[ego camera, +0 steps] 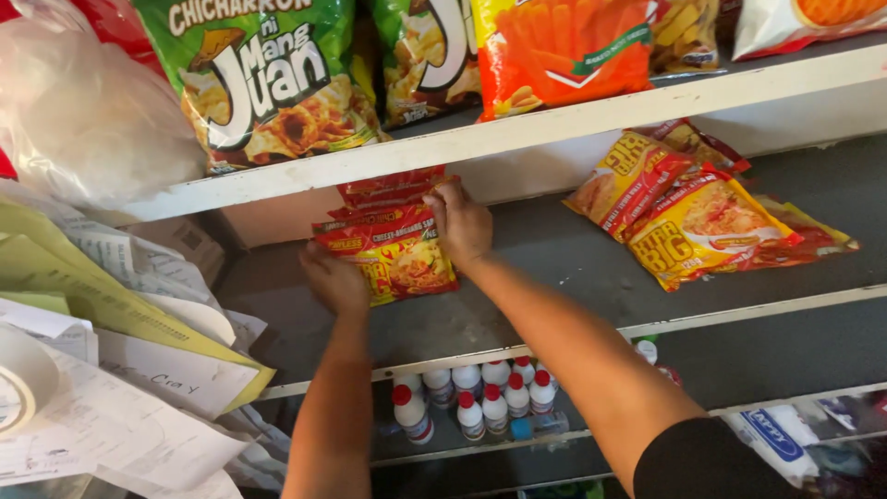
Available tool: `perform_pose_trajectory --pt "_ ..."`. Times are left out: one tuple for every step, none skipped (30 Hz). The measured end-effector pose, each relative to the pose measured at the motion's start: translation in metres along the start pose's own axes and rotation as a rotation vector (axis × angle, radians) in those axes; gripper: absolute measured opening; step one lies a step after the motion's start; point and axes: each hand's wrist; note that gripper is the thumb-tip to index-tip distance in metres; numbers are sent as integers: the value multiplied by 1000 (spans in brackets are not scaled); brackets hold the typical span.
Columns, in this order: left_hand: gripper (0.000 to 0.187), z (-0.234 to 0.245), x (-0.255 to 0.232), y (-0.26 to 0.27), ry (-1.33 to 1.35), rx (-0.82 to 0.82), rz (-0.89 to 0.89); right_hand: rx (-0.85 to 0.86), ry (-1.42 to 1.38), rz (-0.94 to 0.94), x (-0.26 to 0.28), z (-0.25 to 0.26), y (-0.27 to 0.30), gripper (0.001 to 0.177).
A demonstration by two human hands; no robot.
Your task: Stocking and organizing instant noodles and snack bags on a grocery store shelf.
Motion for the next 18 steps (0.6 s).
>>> perform_pose_trajectory --pt "62 1 -5 1 2 1 -2 -3 1 0 -6 -1 -2 20" --pt "63 3 -9 2 -39 41 31 39 20 61 -12 -2 -5 19" --pt "64 3 -15 5 -80 83 64 81 41 121 -18 -2 -7 19" --pt "64 -2 -13 4 -78 86 62 78 45 121 -26 -5 -10 19" --pt "63 -3 -9 6 -95 99 24 134 90 93 -32 -8 -10 21" --pt "63 -4 -4 7 -112 112 -14 190 135 64 -38 -11 -9 24" --pt "63 -4 -4 6 -113 114 -15 190 136 62 -36 -10 -11 24" --pt "62 -4 -4 6 -117 91 -72 193 154 81 -34 -8 -13 25" --pt "62 -6 -5 7 -119 70 -128 197 174 100 -34 -4 -16 25" --pt "62 -7 -1 6 -118 74 -127 197 178 99 -32 -1 -14 25" --pt "62 -8 3 5 -118 60 -132 230 152 23 -30 2 -12 26" --pt "61 -8 6 4 -118 46 -136 263 126 -54 -27 5 -11 28" --pt "61 -7 5 4 -114 46 -136 261 129 -51 -25 12 -6 28" --pt "62 -6 4 4 -98 56 -145 279 96 -163 -24 19 0 39" --pt "63 -5 4 6 -85 70 -153 296 65 -279 -23 28 7 52" --pt "63 -4 2 7 -83 76 -152 294 71 -281 -23 37 13 52" --pt "62 -4 -1 8 -91 86 -140 332 -36 -247 -22 45 19 79" --pt "62 -5 -4 10 -100 95 -127 370 -143 -213 -22 54 25 108"
Point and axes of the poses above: each hand's wrist, its own y-axis away from the middle knuckle, its own z-axis out of the back of the hand, x = y × z, and after that the axes turned 5 degrees about -x, right-handed
